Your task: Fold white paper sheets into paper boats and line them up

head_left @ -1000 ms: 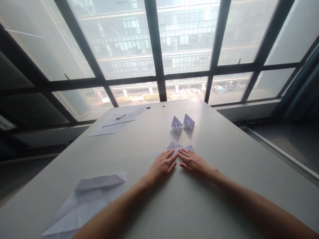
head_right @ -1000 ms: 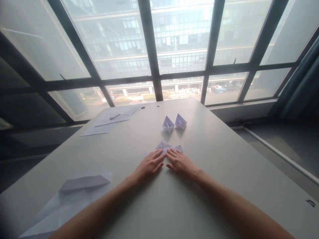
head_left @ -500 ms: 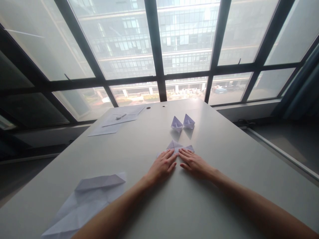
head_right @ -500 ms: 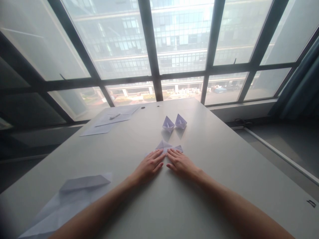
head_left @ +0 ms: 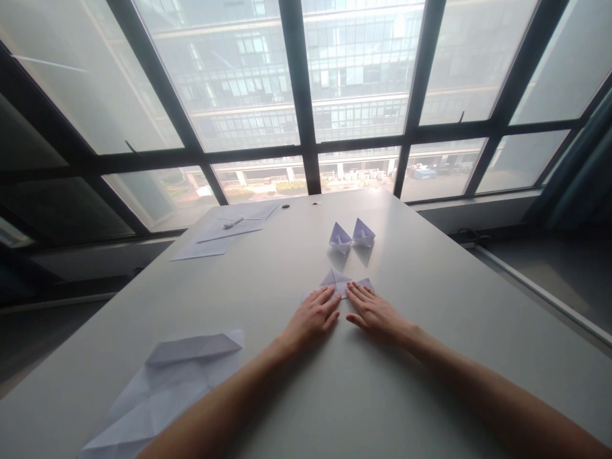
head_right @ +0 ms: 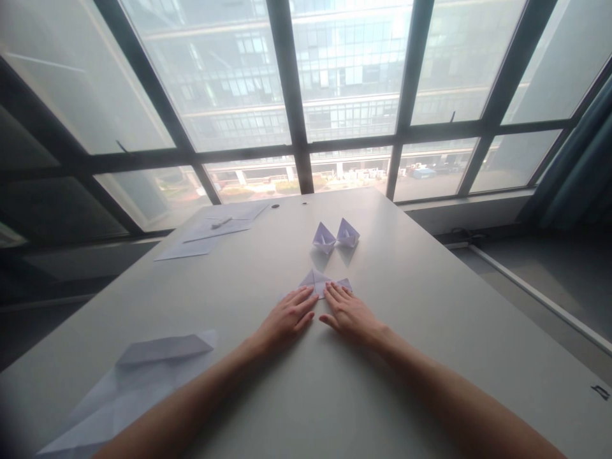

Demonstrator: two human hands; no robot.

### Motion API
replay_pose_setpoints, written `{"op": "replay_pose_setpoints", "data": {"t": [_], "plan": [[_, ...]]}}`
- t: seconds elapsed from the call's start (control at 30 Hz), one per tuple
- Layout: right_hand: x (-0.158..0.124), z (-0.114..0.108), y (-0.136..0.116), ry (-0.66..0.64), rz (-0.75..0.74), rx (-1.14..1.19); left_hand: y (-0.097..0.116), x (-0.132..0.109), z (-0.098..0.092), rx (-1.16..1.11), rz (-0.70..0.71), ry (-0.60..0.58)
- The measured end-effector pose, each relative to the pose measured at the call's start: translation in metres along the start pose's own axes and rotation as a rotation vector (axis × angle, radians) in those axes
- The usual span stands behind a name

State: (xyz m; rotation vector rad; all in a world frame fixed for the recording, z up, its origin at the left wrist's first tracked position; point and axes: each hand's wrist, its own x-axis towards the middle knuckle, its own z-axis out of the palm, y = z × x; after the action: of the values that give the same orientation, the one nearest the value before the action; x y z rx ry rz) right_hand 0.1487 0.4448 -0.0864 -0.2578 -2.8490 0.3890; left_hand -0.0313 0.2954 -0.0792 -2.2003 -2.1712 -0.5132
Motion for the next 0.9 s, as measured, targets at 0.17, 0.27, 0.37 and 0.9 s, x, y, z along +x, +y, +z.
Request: {"op": "replay_pose_setpoints", "data": {"t": [0.17,0.27,0.37,0.9], "plan": [[-0.0005,0.0012,0.0007,0.004,0.011,-0.031,0.0013,0.0002,-0.0007,0.008,-0.013,-0.015],[-0.0006,0.0022,0.001,0.012,0.007,-0.035,0.0014,0.0002,-0.0008,0.014,-0.015,-0.022],[-0.0003,0.0016,0.0001,0.005,0.018,-0.042,0.0009,0.0,-0.0005,0.013,-0.007,-0.013],[-0.0012,-0.002,-0.0005,0.063,0.008,-0.051,0.0026,0.0004,-0.0013,0.031,-0.046,-0.044]]}}
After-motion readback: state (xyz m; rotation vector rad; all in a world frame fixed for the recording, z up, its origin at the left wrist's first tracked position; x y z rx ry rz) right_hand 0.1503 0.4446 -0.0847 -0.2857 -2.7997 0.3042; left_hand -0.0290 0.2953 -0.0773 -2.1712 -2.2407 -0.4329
